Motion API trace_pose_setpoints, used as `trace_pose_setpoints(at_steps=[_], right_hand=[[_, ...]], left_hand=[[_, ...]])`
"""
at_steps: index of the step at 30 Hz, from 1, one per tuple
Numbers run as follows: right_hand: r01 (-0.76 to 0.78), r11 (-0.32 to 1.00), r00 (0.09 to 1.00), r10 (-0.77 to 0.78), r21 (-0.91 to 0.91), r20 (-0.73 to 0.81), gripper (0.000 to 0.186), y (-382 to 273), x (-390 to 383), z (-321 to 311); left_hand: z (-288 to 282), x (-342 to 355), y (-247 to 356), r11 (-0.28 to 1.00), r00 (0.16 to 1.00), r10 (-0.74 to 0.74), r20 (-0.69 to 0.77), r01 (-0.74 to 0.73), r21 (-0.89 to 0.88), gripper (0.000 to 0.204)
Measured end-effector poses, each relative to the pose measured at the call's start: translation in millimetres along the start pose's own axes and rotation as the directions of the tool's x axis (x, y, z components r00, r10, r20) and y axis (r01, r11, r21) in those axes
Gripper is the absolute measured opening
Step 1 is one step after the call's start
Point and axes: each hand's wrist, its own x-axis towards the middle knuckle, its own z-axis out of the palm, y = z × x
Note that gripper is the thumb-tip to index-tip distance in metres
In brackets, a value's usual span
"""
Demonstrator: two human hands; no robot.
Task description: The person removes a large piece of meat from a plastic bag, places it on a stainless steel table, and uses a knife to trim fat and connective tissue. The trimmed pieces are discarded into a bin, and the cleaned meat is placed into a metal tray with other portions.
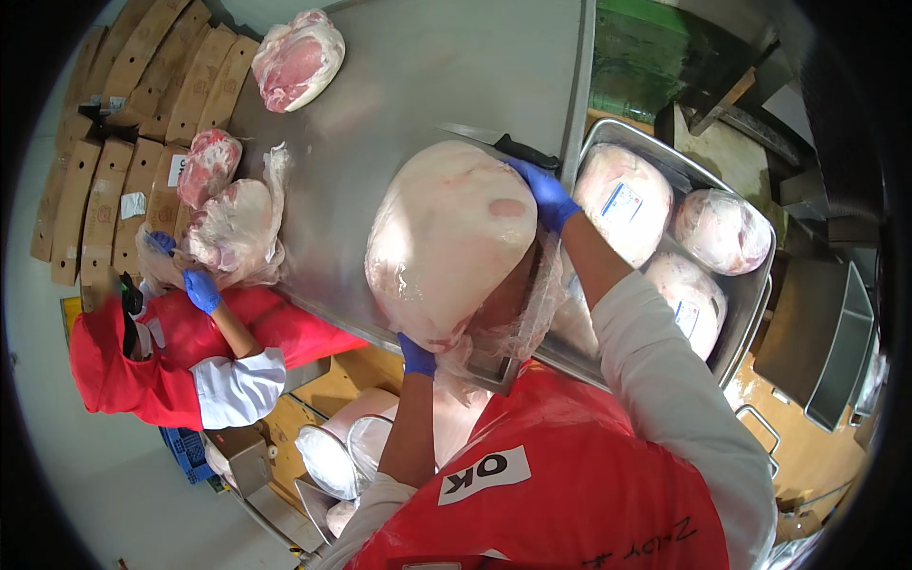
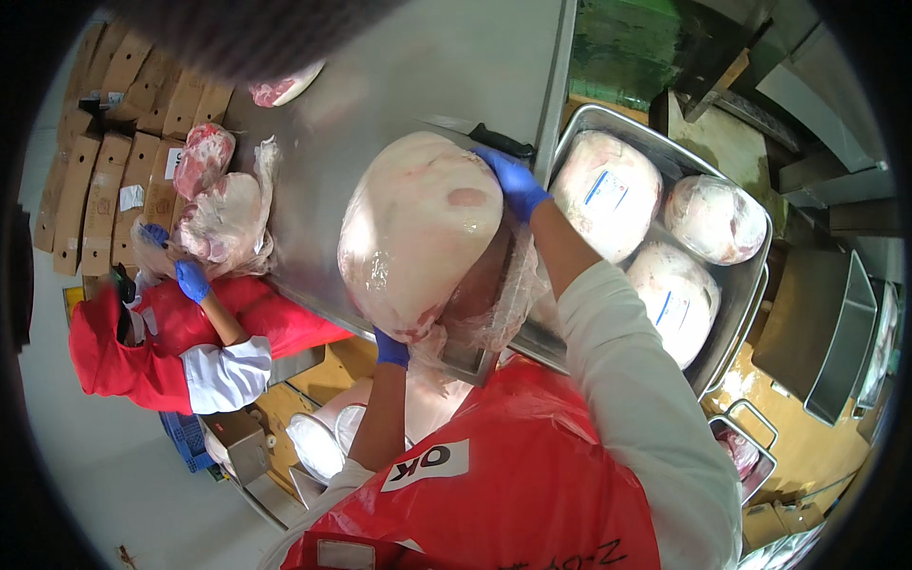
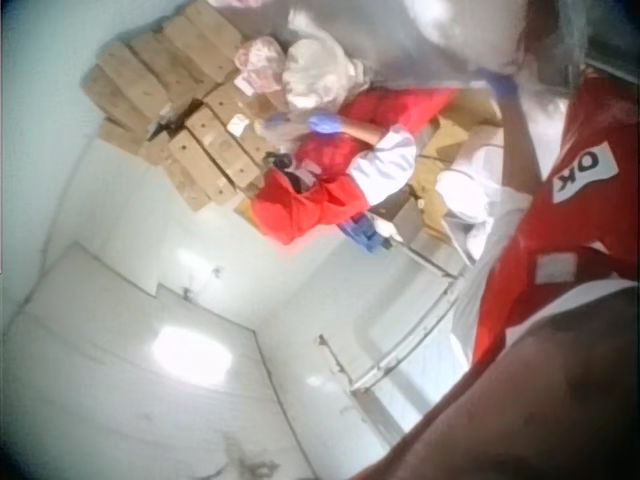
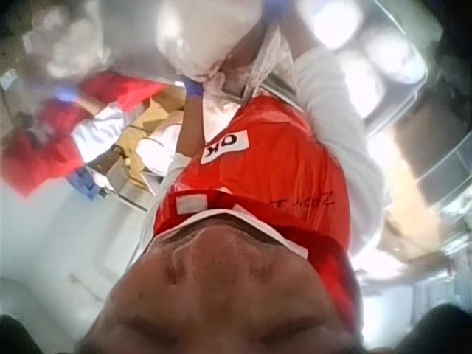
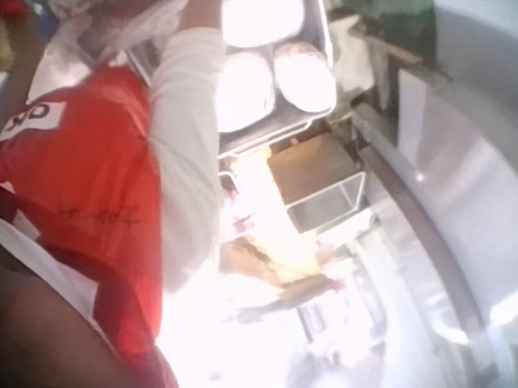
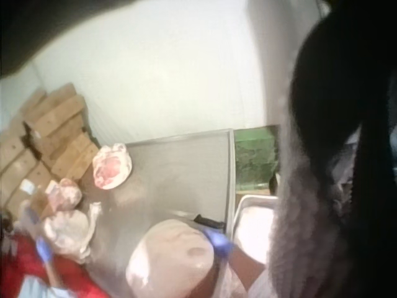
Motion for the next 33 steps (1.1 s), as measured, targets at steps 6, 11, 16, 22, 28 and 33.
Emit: trace_pose_setpoints(at_steps=[6, 11, 16, 22, 28, 33], right_hand=[[0.090, 0.876, 0.981, 0.004, -0.474, 0.194, 0.043, -51, 23, 15], [0.039, 0.827, 0.974, 0.095, -0.561, 0.207, 0.044, -58, 33, 36], [0.088, 0.812, 0.966, 0.071, -0.577, 0.247, 0.044, -36, 56, 13], [0.106, 0.954, 0.975, -0.045, -0.279, 0.219, 0.039, 14, 33, -24], [-0.142, 0.981, 0.989, 0.145, -0.133, 0.013, 0.042, -17, -40, 15], [-0.274, 0.960, 0.961, 0.271, 0.055, 0.056, 0.063, -23, -50, 10]], left_hand=[[34, -10, 9, 0.994, 0.977, 0.100, 0.190, -0.108, 0.031, 0.044], [21, -14, 0, 0.984, 0.980, 0.116, 0.162, -0.136, 0.118, 0.045], [59, -40, 27, 0.970, 0.980, 0.091, 0.176, -0.127, 0.208, 0.045], [32, -15, 27, 0.967, 0.946, 0.013, 0.323, 0.071, -0.246, 0.045], [32, -19, 37, 0.975, 0.947, -0.067, 0.314, 0.130, -0.181, 0.042], [27, -37, 56, 0.963, 0.914, -0.203, 0.352, 0.252, -0.099, 0.040]])
